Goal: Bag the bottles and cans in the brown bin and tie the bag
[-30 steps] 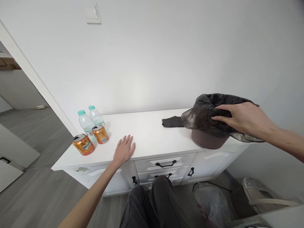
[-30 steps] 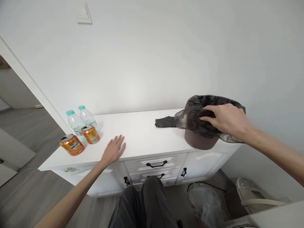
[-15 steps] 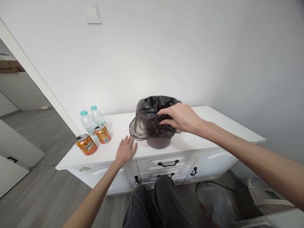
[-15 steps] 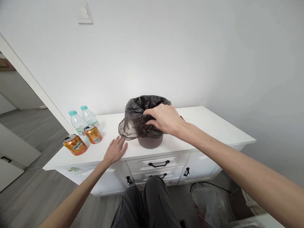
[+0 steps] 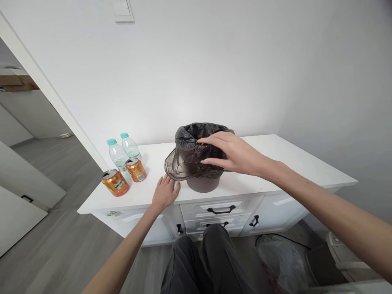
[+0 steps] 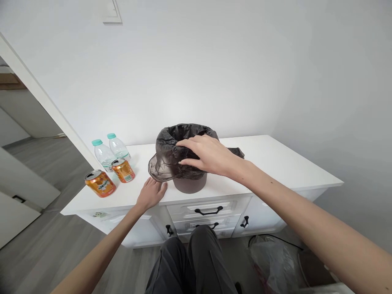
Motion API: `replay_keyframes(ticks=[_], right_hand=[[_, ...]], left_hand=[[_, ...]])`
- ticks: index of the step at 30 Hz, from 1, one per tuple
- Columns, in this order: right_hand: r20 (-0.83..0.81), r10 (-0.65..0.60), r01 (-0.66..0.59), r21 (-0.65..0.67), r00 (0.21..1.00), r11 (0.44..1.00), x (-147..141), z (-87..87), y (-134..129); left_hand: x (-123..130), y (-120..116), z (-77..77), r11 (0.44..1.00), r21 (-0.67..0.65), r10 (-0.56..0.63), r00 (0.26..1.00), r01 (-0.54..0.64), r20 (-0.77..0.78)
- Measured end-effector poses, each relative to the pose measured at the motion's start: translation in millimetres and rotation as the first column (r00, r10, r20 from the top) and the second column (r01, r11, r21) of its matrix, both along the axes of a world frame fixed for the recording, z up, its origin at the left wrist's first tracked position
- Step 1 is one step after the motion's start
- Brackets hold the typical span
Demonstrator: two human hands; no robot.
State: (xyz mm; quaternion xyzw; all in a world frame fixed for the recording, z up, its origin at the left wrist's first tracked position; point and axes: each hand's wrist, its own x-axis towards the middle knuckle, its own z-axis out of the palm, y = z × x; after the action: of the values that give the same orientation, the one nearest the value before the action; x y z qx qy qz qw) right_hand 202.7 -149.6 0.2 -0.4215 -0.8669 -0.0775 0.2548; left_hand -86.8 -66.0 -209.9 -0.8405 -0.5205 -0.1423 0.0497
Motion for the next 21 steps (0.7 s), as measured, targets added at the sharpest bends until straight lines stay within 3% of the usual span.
replay_keyframes(ticks=[2, 4, 5, 7, 8, 10, 12, 14, 18, 21], right_hand=[[-0.176, 0.003, 0.024, 0.151, 0.984, 0.988, 7.6, -14.4, -7.6], [-0.421, -0.090, 0.217, 0.264, 0.902, 0.940, 19.4, -41.7, -10.4], [-0.557, -0.163, 0.358, 0.261, 0.814, 0.897, 27.1, -60.3, -9.6], [-0.766, -0.311, 0.571, 0.087, 0.562, 0.816, 45.6, -104.6, -4.0], [-0.806, -0.390, 0.603, -0.052, 0.445, 0.796, 55.7, -128.4, 0.1], [-0.763, -0.563, 0.564, -0.325, 0.318, 0.759, 75.2, -173.6, 9.4], [-0.655, -0.684, 0.490, -0.504, 0.320, 0.711, 90.7, -209.4, 18.2], [-0.589, -0.709, 0.455, -0.546, 0.388, 0.703, 99.8, -232.5, 24.7], [-0.386, -0.694, 0.535, -0.446, 0.609, 0.717, 99.9, -249.3, 28.6], [-0.248, -0.705, 0.647, -0.282, 0.664, 0.709, 92.3, -250.6, 26.6]], left_hand=[[-2.8, 0.8, -2.3, 1.000, 0.002, -0.019, 1.000, 0.019, 0.011], [-9.8, 0.1, -3.5, 0.999, 0.002, -0.044, 0.999, 0.044, 0.021], [-15.2, -0.8, -2.9, 0.998, 0.006, -0.055, 0.998, 0.055, 0.032], [-29.3, -3.3, 2.4, 0.997, 0.036, -0.064, 0.996, 0.061, 0.066], [-37.5, -4.2, 7.9, 0.996, 0.064, -0.060, 0.995, 0.055, 0.083], [-53.5, -3.4, 25.3, 0.990, 0.139, -0.040, 0.994, 0.026, 0.103], [-66.4, 3.1, 50.1, 0.974, 0.224, -0.007, 0.996, -0.014, 0.094], [-74.7, 15.9, 78.2, 0.951, 0.301, 0.048, 0.996, -0.069, 0.078], [-83.5, 55.6, 125.4, 0.898, 0.394, 0.189, 0.980, -0.196, 0.058], [-92.5, 88.3, 147.1, 0.889, 0.401, 0.240, 0.971, -0.220, 0.001]])
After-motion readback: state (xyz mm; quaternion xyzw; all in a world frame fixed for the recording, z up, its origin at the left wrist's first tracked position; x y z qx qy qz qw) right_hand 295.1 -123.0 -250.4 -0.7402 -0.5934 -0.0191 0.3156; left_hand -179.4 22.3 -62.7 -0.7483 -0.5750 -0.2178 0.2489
